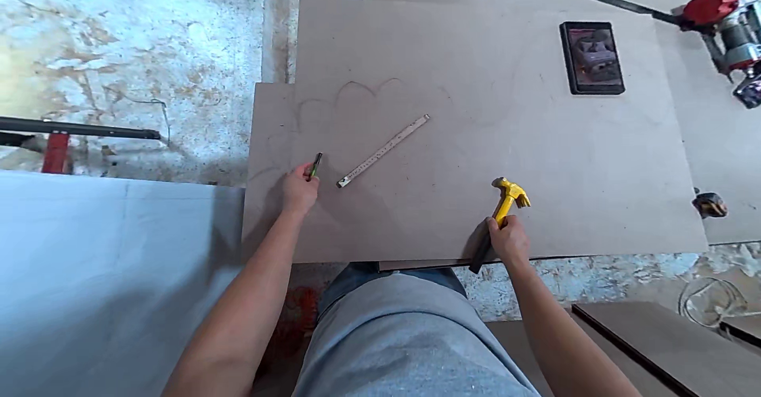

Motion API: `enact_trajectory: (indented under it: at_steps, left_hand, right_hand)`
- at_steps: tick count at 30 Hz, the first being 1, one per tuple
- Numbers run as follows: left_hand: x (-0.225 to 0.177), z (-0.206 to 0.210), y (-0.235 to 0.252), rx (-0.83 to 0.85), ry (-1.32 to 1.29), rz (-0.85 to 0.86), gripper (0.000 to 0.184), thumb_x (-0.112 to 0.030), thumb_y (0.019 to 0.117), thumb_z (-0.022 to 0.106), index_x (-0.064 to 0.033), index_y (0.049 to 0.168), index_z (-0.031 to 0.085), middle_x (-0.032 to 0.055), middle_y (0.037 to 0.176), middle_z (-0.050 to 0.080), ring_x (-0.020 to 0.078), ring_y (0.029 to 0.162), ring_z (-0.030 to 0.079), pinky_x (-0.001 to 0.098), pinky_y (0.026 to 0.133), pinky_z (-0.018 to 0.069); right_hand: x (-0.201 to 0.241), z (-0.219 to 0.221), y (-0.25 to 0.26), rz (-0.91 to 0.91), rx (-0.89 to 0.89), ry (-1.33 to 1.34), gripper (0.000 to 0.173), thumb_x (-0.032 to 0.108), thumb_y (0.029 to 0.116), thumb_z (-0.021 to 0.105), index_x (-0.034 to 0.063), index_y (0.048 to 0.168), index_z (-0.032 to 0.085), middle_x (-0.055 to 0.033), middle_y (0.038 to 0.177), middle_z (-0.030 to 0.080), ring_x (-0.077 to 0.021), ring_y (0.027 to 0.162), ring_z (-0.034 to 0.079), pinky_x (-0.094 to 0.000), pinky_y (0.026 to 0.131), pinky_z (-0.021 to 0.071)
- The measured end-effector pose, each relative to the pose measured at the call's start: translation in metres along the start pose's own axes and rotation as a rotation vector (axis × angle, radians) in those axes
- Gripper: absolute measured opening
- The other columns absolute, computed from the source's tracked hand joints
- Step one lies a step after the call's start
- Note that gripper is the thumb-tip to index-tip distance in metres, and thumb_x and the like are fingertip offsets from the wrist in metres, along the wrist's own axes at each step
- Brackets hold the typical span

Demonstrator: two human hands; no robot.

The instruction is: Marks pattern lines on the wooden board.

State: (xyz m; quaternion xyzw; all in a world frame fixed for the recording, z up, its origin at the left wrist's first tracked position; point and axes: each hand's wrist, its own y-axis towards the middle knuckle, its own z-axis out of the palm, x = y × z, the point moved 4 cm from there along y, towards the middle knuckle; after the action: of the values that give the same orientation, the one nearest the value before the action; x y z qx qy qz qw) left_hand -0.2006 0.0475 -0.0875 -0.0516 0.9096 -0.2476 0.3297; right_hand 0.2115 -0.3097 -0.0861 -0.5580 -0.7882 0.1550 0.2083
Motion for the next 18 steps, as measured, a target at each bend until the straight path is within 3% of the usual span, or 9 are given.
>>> enact_trajectory:
  at_steps: [3,5,8,13,18]
  left_hand:
    - [-0.015,-0.003,-0.011,-0.072,0.374,0.24,0.047,-0.014,0.0965,0.068,-0.0129,0.143,0.06,0.0172,0.146,0.056,0.0389,0.135,0.052,0.0588,0.11,0.0441]
    - [-0.025,0.009,-0.022,-0.04,0.488,0.372,0.045,-0.018,0.0959,0.071,-0.0126,0.14,0.063,0.0175,0.147,0.055,0.0397,0.137,0.05,0.0586,0.112,0.0433]
    - [-0.027,0.038,-0.037,0.055,0.455,0.382,0.043,-0.022,0.0979,0.071,-0.0109,0.139,0.063,0.0153,0.139,0.061,0.034,0.128,0.059,0.053,0.107,0.0496]
    - [-0.042,0.067,-0.045,0.019,0.306,0.273,0.028,-0.019,0.1001,0.066,-0.0071,0.125,0.07,0.0146,0.12,0.069,0.029,0.104,0.069,0.05,0.095,0.0565]
    - [-0.054,0.086,-0.057,0.007,0.255,0.205,0.026,-0.022,0.0995,0.067,-0.0073,0.121,0.071,0.0117,0.108,0.073,0.0272,0.099,0.071,0.0497,0.092,0.057]
  right_hand:
    - [-0.002,-0.003,0.006,-0.015,0.037,0.008,0.048,0.051,0.1015,0.058,0.0049,0.116,0.062,-0.0206,0.099,0.07,-0.0387,0.094,0.069,-0.0616,0.079,0.0541]
    - [-0.005,-0.005,0.011,-0.007,0.083,0.013,0.046,0.049,0.1014,0.059,0.0055,0.115,0.062,-0.0203,0.098,0.07,-0.0391,0.094,0.069,-0.0624,0.079,0.0536]
    - [-0.01,-0.008,0.018,0.023,0.113,0.008,0.041,0.045,0.0976,0.064,0.0064,0.109,0.065,-0.0202,0.095,0.07,-0.0397,0.094,0.069,-0.0634,0.078,0.0523]
    - [-0.013,-0.011,0.02,0.044,0.121,0.054,0.04,0.044,0.0953,0.067,0.0067,0.109,0.067,-0.0207,0.093,0.07,-0.0408,0.093,0.068,-0.0644,0.077,0.0519]
    - [-0.014,-0.008,0.016,0.016,0.107,0.057,0.035,0.041,0.095,0.068,0.0077,0.106,0.067,-0.0183,0.089,0.069,-0.0389,0.089,0.068,-0.0626,0.074,0.0518]
